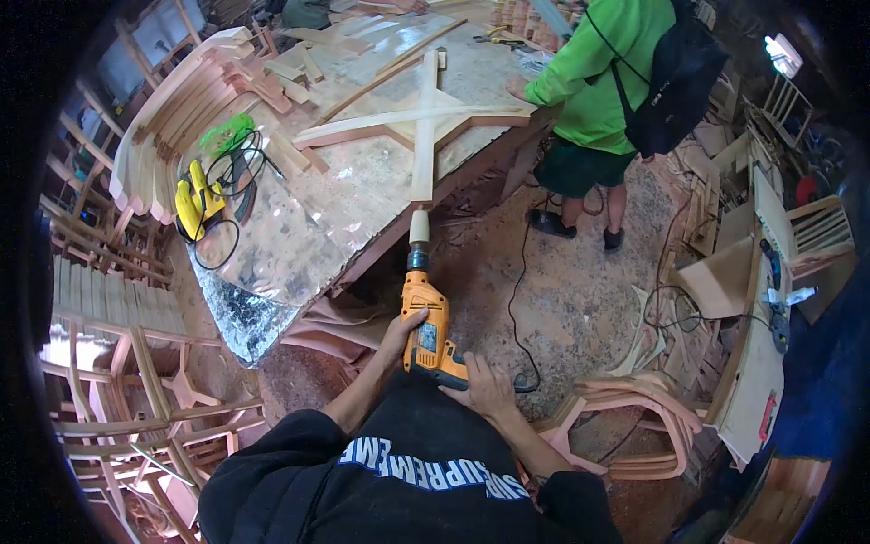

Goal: The person sands the ends of wooden frame pieces using an electric drill, test-fits the cross-shaped base onto a wooden structure, and aligns and fits the wooden frame pieces together on a workbench by hand.

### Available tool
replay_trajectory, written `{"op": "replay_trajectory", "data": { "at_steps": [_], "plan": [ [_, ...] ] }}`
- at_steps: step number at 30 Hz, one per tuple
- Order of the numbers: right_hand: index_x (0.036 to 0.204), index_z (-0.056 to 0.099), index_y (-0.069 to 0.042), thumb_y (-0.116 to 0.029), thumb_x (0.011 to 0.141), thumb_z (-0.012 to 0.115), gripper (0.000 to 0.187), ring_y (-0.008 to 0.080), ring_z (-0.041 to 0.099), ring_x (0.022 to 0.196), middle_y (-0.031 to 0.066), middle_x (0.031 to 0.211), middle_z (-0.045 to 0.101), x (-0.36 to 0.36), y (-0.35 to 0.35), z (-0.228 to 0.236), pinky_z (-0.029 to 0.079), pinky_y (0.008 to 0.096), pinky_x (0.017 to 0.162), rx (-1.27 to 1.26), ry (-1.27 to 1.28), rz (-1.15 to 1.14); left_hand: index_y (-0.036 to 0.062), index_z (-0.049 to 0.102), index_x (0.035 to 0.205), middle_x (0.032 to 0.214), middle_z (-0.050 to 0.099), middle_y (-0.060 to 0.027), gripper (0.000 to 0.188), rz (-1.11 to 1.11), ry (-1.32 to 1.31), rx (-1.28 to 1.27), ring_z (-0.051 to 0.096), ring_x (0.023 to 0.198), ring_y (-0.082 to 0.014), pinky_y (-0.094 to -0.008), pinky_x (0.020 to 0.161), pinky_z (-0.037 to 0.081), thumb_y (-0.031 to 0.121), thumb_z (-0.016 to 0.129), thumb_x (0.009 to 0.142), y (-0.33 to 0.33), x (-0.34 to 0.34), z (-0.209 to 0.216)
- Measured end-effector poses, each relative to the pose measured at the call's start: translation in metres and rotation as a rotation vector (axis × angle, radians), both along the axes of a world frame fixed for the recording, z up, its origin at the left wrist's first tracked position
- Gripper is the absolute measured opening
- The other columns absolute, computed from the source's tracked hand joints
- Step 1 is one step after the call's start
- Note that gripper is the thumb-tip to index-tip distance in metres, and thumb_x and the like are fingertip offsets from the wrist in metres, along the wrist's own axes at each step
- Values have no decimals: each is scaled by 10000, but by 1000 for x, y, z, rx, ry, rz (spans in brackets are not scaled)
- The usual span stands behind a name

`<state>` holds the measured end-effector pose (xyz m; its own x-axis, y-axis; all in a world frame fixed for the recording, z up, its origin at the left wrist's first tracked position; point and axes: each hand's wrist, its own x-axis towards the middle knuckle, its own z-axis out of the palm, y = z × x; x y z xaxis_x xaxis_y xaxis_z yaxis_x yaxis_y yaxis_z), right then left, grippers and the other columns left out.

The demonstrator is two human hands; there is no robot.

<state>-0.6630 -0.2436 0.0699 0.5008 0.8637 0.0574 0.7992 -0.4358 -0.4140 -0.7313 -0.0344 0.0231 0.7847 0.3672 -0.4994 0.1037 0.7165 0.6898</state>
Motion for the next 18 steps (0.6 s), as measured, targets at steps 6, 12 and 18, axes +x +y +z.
{"op": "replay_trajectory", "data": {
  "at_steps": [6,12,18],
  "plan": [
    [1083,575,-28,-512,703,761,643,292,661,693,111,842,615,12,8,2,532,383,608,47,-13,-2,1,565,1130,936,653,-76,412,-4,37,-31,664,781,-164,-307,697,561,303,691,881,5,7,14],
    [1031,603,-40,-489,705,767,579,248,642,642,85,788,607,14,3,-5,511,351,589,110,-34,57,-4,555,1126,939,651,-85,413,6,97,30,666,778,-168,-315,683,568,290,700,874,4,10,19],
    [1033,604,-46,-501,691,772,594,236,642,646,74,789,605,18,4,-11,506,345,584,80,-15,60,-3,565,1109,913,657,-79,413,5,83,16,664,762,-171,-313,680,565,290,717,861,6,10,10]
  ]
}}
